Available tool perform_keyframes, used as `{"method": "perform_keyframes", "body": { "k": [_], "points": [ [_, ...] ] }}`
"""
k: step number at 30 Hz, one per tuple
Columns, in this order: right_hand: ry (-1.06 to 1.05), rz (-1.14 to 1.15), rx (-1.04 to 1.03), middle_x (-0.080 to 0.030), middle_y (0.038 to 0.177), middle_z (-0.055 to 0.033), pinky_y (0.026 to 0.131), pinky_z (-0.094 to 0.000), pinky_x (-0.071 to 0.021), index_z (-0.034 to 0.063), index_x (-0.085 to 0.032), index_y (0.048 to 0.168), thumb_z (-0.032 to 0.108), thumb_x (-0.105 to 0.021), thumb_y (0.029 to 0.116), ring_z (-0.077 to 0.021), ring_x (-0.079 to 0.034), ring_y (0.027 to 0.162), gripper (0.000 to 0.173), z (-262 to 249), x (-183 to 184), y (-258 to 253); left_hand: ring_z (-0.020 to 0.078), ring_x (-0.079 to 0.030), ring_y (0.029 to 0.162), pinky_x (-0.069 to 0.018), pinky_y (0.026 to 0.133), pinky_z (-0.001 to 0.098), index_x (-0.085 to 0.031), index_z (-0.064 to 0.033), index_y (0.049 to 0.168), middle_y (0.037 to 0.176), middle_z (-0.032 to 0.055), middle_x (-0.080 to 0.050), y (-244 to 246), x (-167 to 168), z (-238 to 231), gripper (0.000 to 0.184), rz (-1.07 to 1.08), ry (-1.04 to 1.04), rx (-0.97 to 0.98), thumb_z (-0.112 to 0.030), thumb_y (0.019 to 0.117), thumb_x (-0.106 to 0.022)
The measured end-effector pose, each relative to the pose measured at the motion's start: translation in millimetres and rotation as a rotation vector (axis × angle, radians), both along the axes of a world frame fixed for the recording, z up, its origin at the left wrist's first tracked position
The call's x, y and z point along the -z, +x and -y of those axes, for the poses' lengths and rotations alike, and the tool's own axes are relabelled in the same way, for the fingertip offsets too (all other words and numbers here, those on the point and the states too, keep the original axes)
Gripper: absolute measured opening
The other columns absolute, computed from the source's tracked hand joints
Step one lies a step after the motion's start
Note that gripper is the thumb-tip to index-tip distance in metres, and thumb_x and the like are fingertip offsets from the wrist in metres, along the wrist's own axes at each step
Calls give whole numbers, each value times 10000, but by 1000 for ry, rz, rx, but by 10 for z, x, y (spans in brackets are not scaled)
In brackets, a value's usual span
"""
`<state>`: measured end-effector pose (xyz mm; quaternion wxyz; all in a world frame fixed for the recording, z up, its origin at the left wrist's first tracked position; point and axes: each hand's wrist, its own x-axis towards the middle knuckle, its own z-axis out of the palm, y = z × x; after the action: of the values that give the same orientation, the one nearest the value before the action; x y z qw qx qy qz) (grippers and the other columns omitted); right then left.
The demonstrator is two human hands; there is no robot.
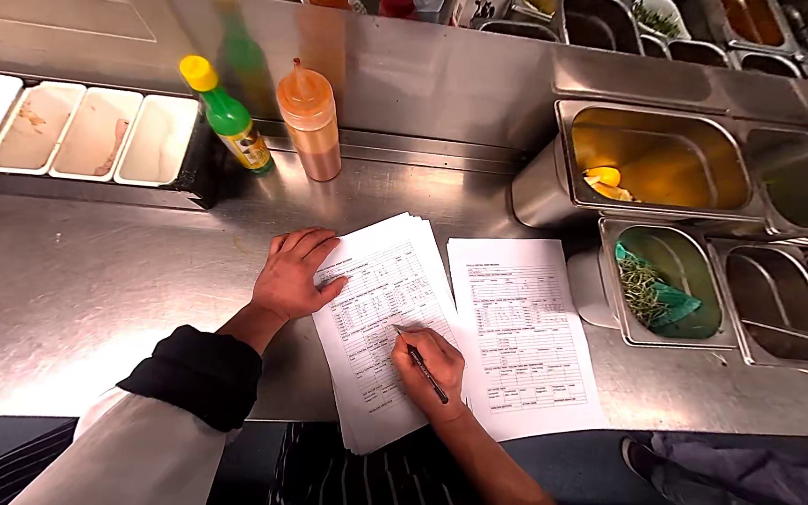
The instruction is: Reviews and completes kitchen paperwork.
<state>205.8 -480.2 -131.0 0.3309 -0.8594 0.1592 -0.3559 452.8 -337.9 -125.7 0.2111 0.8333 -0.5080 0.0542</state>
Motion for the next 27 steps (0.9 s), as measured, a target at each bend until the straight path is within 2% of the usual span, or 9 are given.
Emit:
{"method": "perform_keyframes", "body": {
  "k": [10, 27],
  "points": [
    [-38, 3, -77, -727, 755, -39, 633, -217, -592, 76, -706, 749, 77, -670, 846, -97, -710, 717, 103, 14, -18, -51, 274, -556, 1333, -397, 1082, 544, -690, -138, 1305, 1407, 59, -636, 9, 12, 2, 648, 2, 4, -7, -621, 898, -545],
    [-61, -12, -45, -731, 756, -42, 625, -214, -590, 68, -719, 740, 65, -677, 837, -100, -713, 715, 106, 2, 7, -23, 297, -562, 1328, -400, 1077, 556, -696, -122, 1296, 1405, 83, -637, 9, -21, 13, 645, -12, 1, -1, -608, 897, -551]
  ]
}}
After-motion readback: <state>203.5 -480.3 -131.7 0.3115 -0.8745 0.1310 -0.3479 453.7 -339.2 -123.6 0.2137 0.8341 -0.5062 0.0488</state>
